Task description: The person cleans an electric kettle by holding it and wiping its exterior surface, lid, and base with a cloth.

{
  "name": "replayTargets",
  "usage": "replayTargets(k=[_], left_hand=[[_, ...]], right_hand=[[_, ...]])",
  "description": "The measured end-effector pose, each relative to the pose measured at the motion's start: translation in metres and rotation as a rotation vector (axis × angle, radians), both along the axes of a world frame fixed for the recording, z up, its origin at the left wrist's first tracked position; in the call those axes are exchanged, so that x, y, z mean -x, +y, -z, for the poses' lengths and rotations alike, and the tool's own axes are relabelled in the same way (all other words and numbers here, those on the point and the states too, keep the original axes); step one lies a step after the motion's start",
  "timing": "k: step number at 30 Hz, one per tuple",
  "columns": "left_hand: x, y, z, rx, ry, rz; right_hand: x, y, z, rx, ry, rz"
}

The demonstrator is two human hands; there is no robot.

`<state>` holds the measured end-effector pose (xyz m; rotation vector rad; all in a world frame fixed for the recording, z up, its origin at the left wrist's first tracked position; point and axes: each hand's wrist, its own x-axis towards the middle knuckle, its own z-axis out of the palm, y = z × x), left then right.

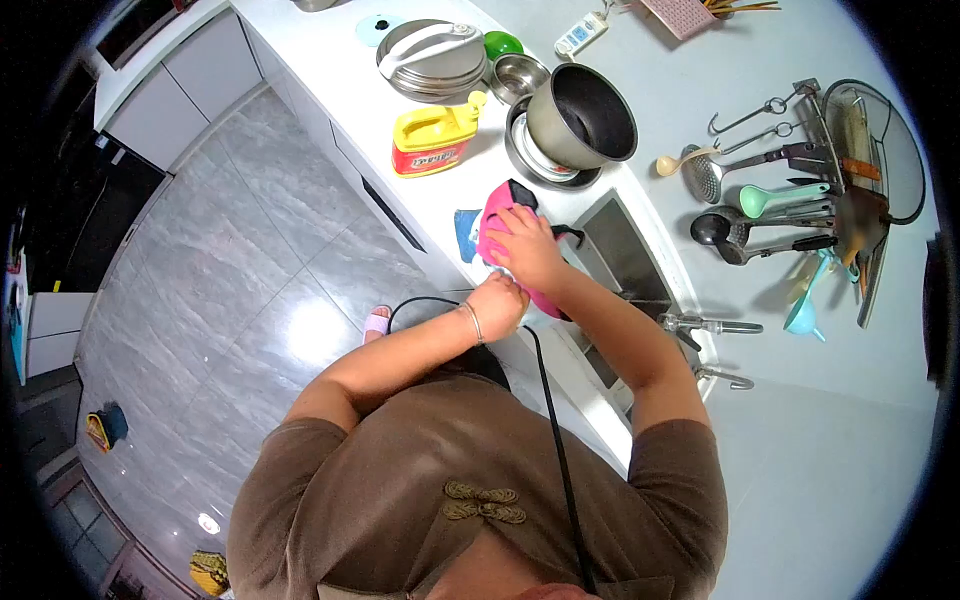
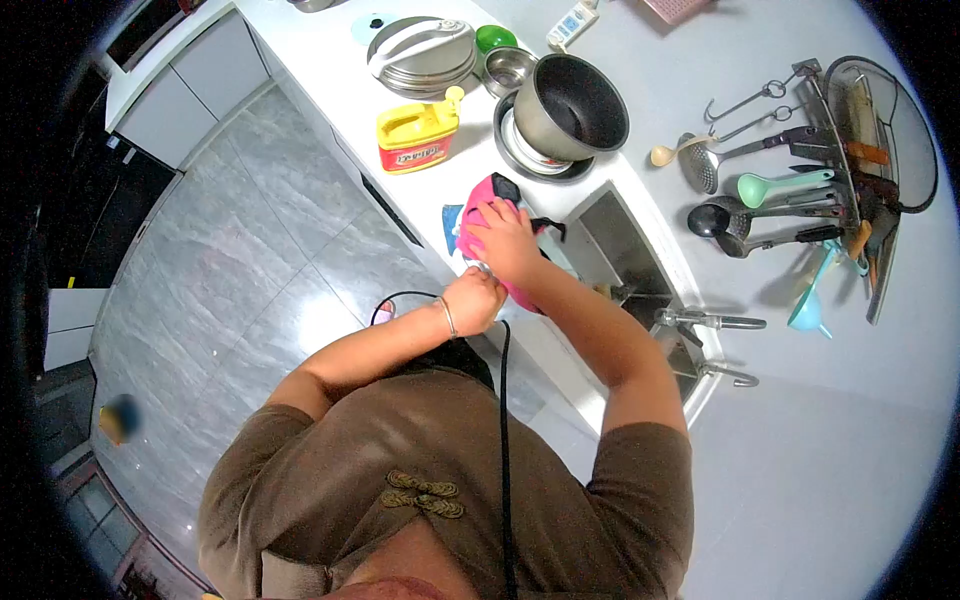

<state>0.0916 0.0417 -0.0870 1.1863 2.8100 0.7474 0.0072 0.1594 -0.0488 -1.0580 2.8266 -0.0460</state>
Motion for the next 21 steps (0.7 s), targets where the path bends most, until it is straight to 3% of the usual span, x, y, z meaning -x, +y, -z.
replayTargets(k=[3,8,11,13,15,18,21], left_hand=[[-0.007,-0.004,0.011,-0.045,0.066,-0.002],[-0.007,-0.009,0.017,-0.046,0.073,-0.012],[-0.011,-0.014,0.017,-0.059,0.049,0.004],[-0.010,-0.014,0.018,-0.085,0.046,0.018],[-0.010,-0.012,0.021,-0.069,0.113,0.023],[-0.005,-0.015,0.011,-0.111,0.019,0.004],[0.000,-0.014,0.025,-0.235,0.101,-0.024]], right_hand=[[0.023,-0.029,0.032,0.013,0.093,-0.032],[0.053,-0.077,0.072,-0.339,0.148,0.109],[0.049,-0.069,0.075,-0.266,0.214,0.061],[0.037,-0.050,0.051,-0.198,0.139,0.073],[0.025,-0.024,0.035,0.198,0.124,-0.008],[-0.005,0.010,0.003,0.205,-0.038,0.044],[-0.038,0.035,-0.045,0.179,-0.159,-0.005]])
